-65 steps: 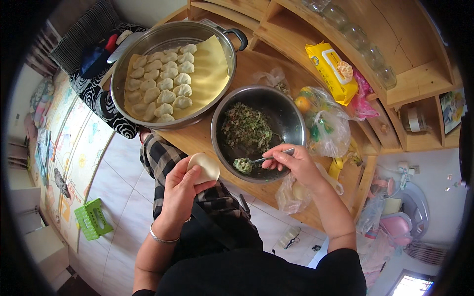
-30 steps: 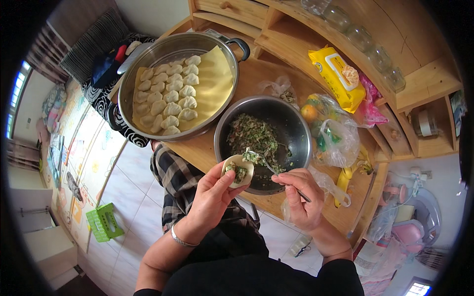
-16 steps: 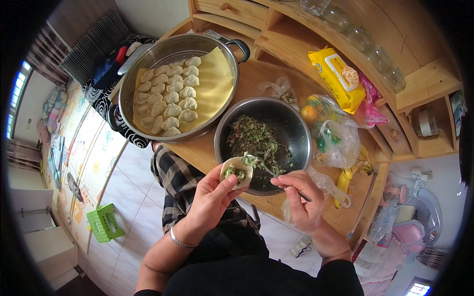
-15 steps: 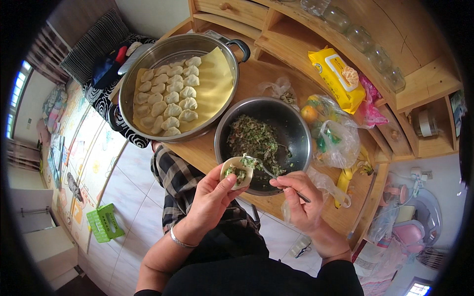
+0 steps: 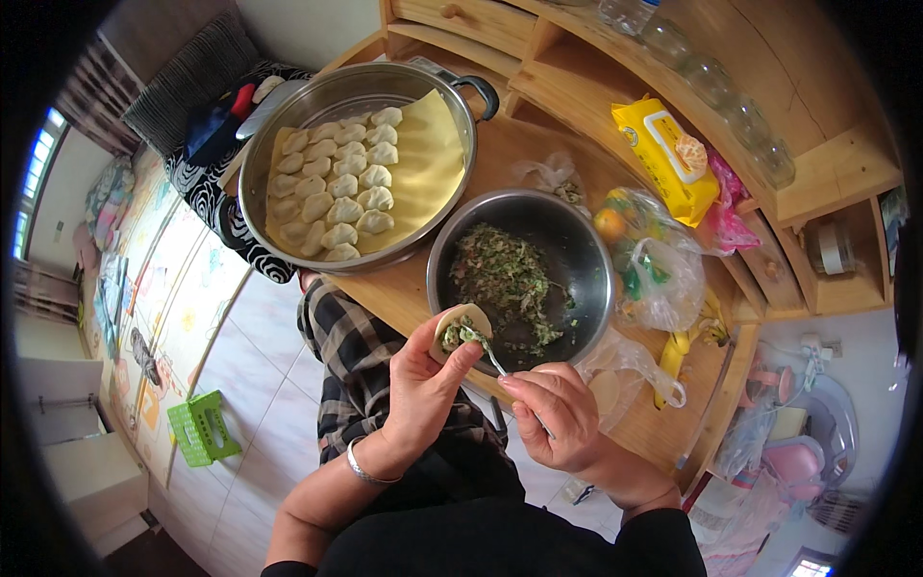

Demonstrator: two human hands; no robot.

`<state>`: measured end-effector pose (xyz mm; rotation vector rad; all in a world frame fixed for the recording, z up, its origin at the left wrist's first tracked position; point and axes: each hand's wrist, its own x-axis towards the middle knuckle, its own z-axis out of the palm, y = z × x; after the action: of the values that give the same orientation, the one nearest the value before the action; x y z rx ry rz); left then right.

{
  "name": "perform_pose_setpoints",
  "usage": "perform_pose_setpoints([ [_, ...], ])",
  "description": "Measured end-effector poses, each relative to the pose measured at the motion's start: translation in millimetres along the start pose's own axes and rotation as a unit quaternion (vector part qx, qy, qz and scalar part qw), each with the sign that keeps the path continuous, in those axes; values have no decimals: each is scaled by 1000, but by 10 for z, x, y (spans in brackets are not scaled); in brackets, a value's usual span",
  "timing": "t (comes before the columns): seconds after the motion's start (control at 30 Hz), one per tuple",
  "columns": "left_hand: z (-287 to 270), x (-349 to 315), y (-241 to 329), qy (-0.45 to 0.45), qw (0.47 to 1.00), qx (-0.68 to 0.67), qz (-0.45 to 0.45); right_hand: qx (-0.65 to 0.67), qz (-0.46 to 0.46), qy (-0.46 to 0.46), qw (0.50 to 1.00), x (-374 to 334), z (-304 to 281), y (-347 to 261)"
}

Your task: The person sits on the floor and repeatedly scoops a green vegetable filling from a metal bowl into round dough wrappers using a spoon. They fold and pleat the edges of each wrapper to seal the dumpling, then place the finished dumpling into a large metal steamer tray. The process is repeated continuously.

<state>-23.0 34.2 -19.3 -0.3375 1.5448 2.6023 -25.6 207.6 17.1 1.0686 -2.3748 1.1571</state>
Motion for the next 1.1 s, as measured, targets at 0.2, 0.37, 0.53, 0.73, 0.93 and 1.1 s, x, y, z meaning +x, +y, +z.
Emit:
perform_pose_setpoints([
  [0.2, -26, 23, -19, 20, 1000, 6, -16, -20, -13, -3, 1000, -1, -21, -25],
  [0.37, -69, 49, 10, 10, 995, -81, -62, -16, 6, 12, 1000, 2, -71, -20],
  [0.53, -97, 43, 52, -46, 986, -136, -84, -7, 7, 25, 1000, 20, -85, 6],
  [0.73, -106, 32, 140, -82, 978, -160, -106, -33, -31, 2, 999, -6, -66, 11],
  [0.93, -99, 30, 153, -85, 974, -176, -115, -95, -63, -31, 993, -9, -46, 2],
  [1.1, -108, 24, 151, -73, 975, -169, -122, -59, -47, -9, 997, -11, -99, -2],
])
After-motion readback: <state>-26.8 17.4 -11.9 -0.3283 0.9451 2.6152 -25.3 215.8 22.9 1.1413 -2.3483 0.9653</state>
